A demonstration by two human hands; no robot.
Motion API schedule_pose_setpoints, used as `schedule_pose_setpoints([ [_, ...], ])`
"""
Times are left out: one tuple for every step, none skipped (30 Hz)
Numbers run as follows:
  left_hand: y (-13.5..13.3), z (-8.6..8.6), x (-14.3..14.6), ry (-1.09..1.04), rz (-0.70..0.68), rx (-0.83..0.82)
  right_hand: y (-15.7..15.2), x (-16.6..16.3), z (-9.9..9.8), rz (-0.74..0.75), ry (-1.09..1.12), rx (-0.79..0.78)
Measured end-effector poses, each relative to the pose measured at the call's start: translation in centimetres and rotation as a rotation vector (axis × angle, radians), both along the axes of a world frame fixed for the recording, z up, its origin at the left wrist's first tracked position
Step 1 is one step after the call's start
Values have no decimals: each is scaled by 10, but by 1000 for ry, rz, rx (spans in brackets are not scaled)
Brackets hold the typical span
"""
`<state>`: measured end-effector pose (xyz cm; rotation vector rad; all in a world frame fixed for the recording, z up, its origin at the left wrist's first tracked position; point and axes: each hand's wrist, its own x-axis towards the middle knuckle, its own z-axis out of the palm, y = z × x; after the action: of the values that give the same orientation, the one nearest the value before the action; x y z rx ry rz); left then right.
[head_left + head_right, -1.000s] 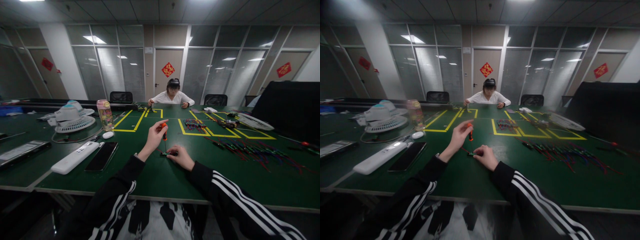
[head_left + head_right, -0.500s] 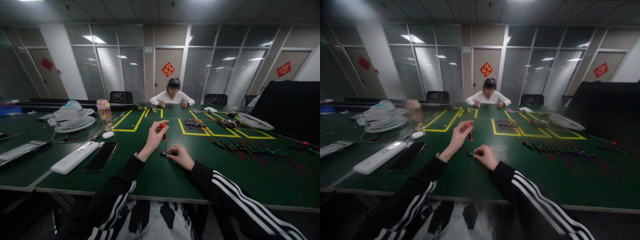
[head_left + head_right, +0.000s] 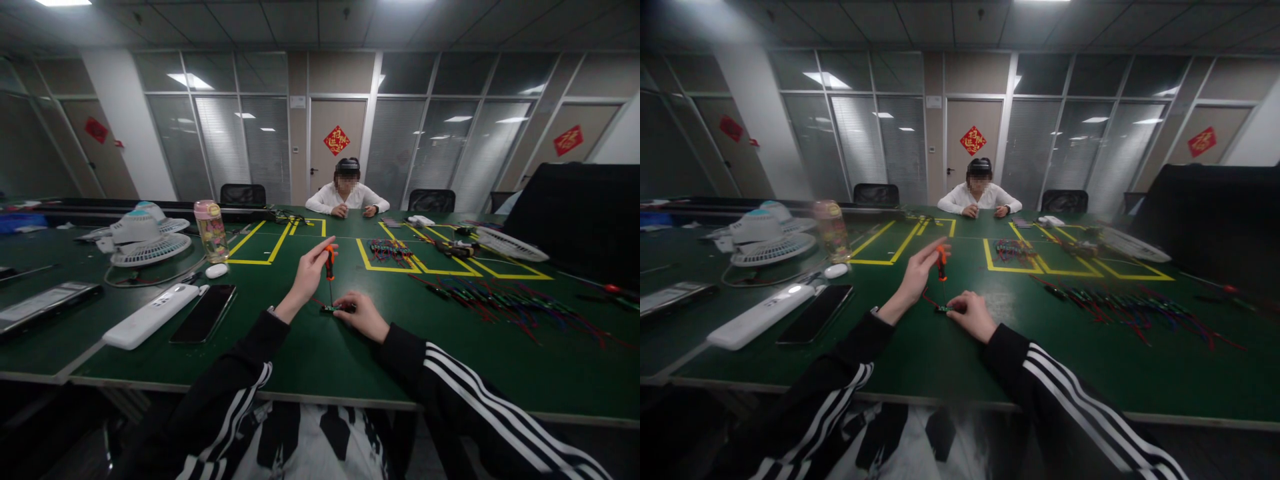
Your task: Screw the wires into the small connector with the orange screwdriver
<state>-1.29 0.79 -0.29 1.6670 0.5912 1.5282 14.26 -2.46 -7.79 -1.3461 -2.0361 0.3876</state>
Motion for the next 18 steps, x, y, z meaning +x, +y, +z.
schedule_pose_setpoints([
  [0,0,0,-10,-18,-12,0,0,0,-1,-2,1],
  [0,0,0,-14,-16,-16,0,0,0,-2,-4,2],
  [0,-1,0,-11,4,-9,0,0,0,-3,-5,3],
  [-1,-1,0,-3,33,6,0,0,0,-2,-6,4],
  [-1,-1,0,9,64,24,0,0,0,-2,-5,6],
  [-1,-2,0,24,88,41,0,0,0,-1,-4,7],
  [0,-2,0,37,99,54,0,0,0,1,-3,6],
  [0,-2,0,44,93,58,0,0,0,2,-2,4],
  [0,-2,1,44,69,51,0,0,0,3,-2,1],
  [1,-2,1,39,31,35,0,0,0,3,-2,0],
  [1,-2,1,30,-8,15,0,0,0,5,-1,1],
  [2,-2,1,19,-37,-4,0,0,1,6,-1,3],
  [2,-2,1,11,-46,-14,-1,0,1,6,-1,4],
  [2,-2,1,8,-34,-12,-1,0,1,6,-2,6],
  [1,-2,1,11,-7,1,-1,0,1,6,-3,7],
  [1,-2,1,17,25,19,-1,0,1,4,-4,6],
  [1,-2,0,26,52,36,-1,0,1,2,-4,6],
  [1,-2,0,35,65,48,-1,0,1,1,-4,6],
])
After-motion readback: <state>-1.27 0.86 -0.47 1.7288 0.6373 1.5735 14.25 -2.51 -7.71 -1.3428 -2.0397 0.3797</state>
